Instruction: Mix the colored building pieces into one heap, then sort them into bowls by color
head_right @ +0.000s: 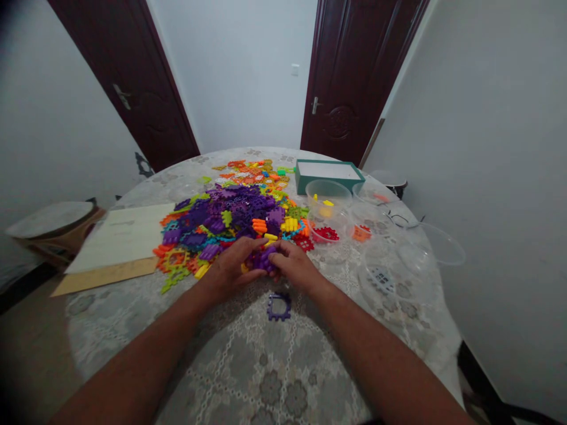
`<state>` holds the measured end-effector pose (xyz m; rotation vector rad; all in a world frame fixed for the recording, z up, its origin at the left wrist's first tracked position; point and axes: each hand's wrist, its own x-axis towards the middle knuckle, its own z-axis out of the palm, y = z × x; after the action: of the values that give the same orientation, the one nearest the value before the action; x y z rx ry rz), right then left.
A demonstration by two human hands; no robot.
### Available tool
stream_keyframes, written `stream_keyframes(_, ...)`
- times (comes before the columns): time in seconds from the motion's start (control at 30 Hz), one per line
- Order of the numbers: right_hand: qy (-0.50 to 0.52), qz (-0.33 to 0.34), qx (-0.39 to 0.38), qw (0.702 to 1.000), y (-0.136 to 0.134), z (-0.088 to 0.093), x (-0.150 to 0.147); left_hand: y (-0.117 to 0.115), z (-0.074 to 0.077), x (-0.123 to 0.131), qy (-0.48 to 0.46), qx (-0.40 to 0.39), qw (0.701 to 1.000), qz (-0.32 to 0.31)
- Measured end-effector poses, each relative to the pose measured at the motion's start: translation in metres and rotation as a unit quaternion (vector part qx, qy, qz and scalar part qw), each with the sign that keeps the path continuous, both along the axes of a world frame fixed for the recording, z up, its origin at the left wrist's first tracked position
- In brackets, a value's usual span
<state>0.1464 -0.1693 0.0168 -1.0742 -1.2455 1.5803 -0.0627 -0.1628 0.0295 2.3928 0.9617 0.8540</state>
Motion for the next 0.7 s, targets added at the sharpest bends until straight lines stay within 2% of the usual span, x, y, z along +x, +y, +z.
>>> stream_keyframes(0.13, 0.008, 0.021, -0.013, 1.000, 0.002, 0.006, 0.006, -0.003, 0.000, 0.004, 0.001, -0.005, 1.000, 0.004)
stream_keyframes(0.23, 0.042, -0.058, -0.010, 0.997, 0.006, 0.011, 0.013, -0.009, 0.003, 0.006, 0.047, -0.019, 0.998, 0.034)
stream_keyframes(0.33, 0.084, -0.125, -0.001, 0.989, 0.008, 0.014, 0.018, -0.020, 0.008, 0.009, 0.159, -0.023, 0.987, -0.024)
stream_keyframes(0.4, 0.090, -0.135, 0.007, 0.987, 0.009, 0.014, 0.018, -0.028, 0.009, 0.013, 0.229, -0.013, 0.970, -0.085)
stream_keyframes(0.47, 0.085, -0.136, 0.012, 0.987, 0.008, 0.014, 0.017, -0.035, 0.007, 0.019, 0.268, -0.005, 0.957, -0.114)
stream_keyframes(0.7, 0.107, -0.133, 0.018, 0.985, 0.009, 0.006, 0.016, -0.036, -0.002, 0.027, 0.257, 0.000, 0.960, -0.115)
